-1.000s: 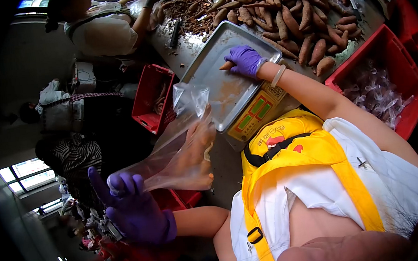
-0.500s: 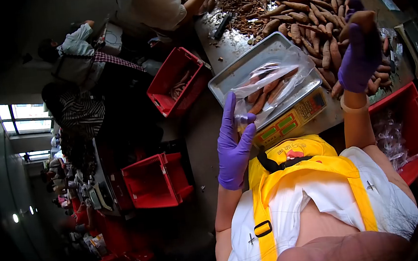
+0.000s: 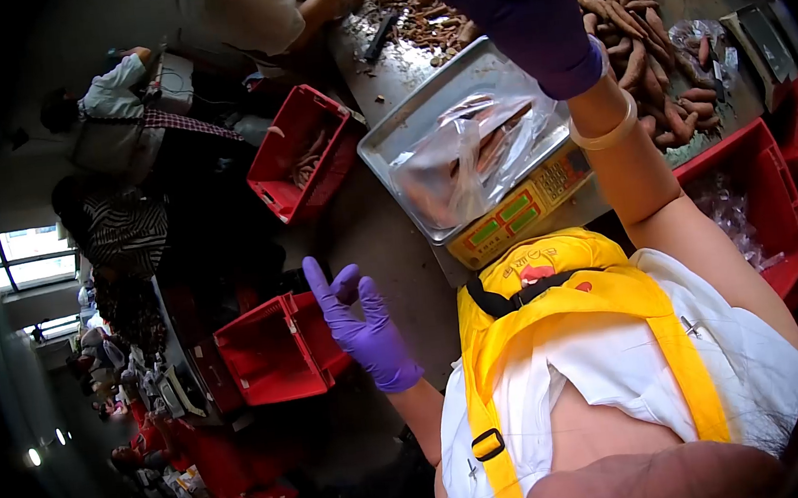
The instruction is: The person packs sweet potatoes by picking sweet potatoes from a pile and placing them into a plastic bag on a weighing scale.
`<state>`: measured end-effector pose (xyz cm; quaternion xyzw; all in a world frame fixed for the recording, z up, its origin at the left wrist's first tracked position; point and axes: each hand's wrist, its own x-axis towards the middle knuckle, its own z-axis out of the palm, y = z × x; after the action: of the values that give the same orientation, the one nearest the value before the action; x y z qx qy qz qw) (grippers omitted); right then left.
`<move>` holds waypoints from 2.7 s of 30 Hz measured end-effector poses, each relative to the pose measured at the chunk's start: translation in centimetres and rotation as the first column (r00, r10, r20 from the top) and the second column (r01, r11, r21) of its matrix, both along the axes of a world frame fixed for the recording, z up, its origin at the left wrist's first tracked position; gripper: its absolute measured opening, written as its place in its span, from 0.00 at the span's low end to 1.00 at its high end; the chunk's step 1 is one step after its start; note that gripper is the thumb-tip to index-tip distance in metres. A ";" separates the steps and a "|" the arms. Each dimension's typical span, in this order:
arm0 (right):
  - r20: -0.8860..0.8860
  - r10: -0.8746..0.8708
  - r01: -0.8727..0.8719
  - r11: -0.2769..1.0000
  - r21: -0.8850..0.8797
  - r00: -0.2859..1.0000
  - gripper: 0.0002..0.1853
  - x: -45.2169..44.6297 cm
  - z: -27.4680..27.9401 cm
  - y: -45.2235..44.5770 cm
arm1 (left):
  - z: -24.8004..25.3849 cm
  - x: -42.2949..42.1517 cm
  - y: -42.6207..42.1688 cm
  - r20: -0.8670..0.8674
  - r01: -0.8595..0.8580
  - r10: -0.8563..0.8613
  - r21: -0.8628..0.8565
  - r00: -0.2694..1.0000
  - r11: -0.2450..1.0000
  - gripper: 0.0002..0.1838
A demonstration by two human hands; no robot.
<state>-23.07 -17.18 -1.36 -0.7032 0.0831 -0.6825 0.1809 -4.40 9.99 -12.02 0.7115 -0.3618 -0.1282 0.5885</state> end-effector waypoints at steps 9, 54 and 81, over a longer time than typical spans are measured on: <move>0.092 0.164 -0.186 0.915 0.358 0.982 0.11 -5.9 -3.6 1.2 | 2.5 -2.2 -2.8 0.143 0.191 -0.195 0.042 0.970 0.981 0.37; -0.689 0.242 -0.017 0.949 0.316 0.684 0.20 4.4 -23.8 4.3 | 2.0 -4.4 -6.2 -0.529 0.525 -0.639 -0.372 0.558 0.766 0.33; -0.831 0.015 0.467 0.821 0.328 0.556 0.30 -5.3 -22.2 -1.8 | 12.1 6.1 7.6 -0.315 0.218 -0.543 -0.676 0.778 0.704 0.41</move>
<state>-28.36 -18.98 -23.54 -0.8399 0.4284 -0.2583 0.2105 1.73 17.55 0.06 0.3328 -0.3647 -0.3054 0.8142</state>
